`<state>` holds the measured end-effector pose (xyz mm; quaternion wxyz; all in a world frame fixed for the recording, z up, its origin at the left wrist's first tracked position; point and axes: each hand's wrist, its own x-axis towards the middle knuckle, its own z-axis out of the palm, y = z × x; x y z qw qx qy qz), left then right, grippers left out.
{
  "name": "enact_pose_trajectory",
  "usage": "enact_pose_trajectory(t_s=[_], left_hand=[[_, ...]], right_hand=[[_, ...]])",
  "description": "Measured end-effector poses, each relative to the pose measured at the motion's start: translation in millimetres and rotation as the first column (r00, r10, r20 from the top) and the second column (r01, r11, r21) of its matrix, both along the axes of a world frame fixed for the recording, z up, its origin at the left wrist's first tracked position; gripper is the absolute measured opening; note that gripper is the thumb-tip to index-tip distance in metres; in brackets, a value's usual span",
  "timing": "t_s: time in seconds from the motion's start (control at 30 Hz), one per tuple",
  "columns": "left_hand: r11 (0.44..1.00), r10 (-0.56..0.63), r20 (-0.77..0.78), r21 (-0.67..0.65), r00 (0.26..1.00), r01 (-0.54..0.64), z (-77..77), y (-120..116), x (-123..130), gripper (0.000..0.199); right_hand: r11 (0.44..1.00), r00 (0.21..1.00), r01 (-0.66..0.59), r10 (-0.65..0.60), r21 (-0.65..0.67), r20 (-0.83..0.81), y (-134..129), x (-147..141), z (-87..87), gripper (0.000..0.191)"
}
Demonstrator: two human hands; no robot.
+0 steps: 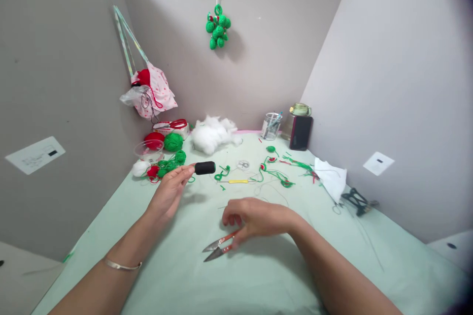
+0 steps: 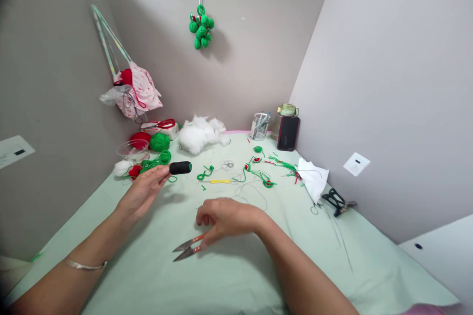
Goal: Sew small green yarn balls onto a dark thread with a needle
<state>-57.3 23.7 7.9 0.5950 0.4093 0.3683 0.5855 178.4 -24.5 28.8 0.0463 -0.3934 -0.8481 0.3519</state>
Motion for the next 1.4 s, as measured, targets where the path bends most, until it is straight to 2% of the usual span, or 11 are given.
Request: enact_pose_trajectory(t_s=[0.1, 0.23, 0.4, 0.53, 0.67, 0.83, 0.93, 1.07, 1.17, 1.27, 1.4], left_hand=[[0.999, 0.006, 0.094, -0.038, 0.996, -0.003, 0.7, 3.8, -4.0, 0.013], [0.993, 0.048, 0.171, -0.112, 0.984, -0.028, 1.8, 7.9, -8.2, 0.012], [0.996, 0.041, 0.144, -0.085, 0.989, -0.029, 3.9, 6.3, -7.1, 0.014], [1.0, 0.022, 0.041, -0.007, 0.999, -0.022, 5.3, 1.2, -3.7, 0.017], [0.999, 0.024, -0.088, 0.033, 0.996, -0.022, 8.5, -7.1, 3.2, 0.02], [0.999, -0.031, -0.169, 0.027, 0.985, 0.036, 12.3, -17.9, 14.4, 0.022], [0.998, -0.047, -0.171, 0.035, 0.984, 0.054, 10.0, -17.6, 15.3, 0.022], [0.997, 0.044, -0.173, 0.069, 0.984, -0.032, 1.2, -7.4, 9.1, 0.019], [0.986, 0.143, -0.219, 0.112, 0.965, -0.121, -4.2, -0.4, 4.8, 0.019], [0.98, 0.187, -0.243, 0.116, 0.952, -0.163, -6.1, 2.4, 3.3, 0.021], [0.95, 0.272, -0.417, 0.258, 0.867, -0.175, -13.3, 9.9, -1.5, 0.015]], right_hand=[[0.982, 0.979, -0.161, 0.148, 0.096, 0.137, -11.8, -6.5, -1.0, 0.031], [0.968, 0.981, -0.194, 0.186, 0.16, 0.065, -14.7, -12.2, -3.8, 0.007], [0.984, 0.968, 0.142, -0.115, 0.108, -0.223, -3.4, -3.8, 5.4, 0.024], [0.902, 0.889, 0.401, -0.341, 0.161, -0.304, 3.5, 1.0, 14.2, 0.036], [0.838, 0.865, 0.492, -0.438, 0.236, -0.245, 7.1, -2.3, 10.4, 0.028], [0.809, 0.854, 0.511, -0.441, 0.29, -0.276, 12.1, -11.8, -1.4, 0.022], [0.842, 0.885, 0.451, -0.379, 0.298, -0.27, 10.3, -11.6, -0.5, 0.024], [0.98, 0.978, 0.143, -0.12, 0.135, -0.169, 2.2, -2.1, 7.9, 0.026], [0.998, 0.99, -0.069, 0.07, 0.011, -0.121, 0.0, 3.9, 11.0, 0.024], [0.984, 0.992, 0.097, -0.083, 0.149, -0.1, 4.1, 6.4, 8.3, 0.023], [0.884, 0.964, 0.262, -0.261, 0.387, -0.055, 11.7, 7.5, -1.0, 0.022]])
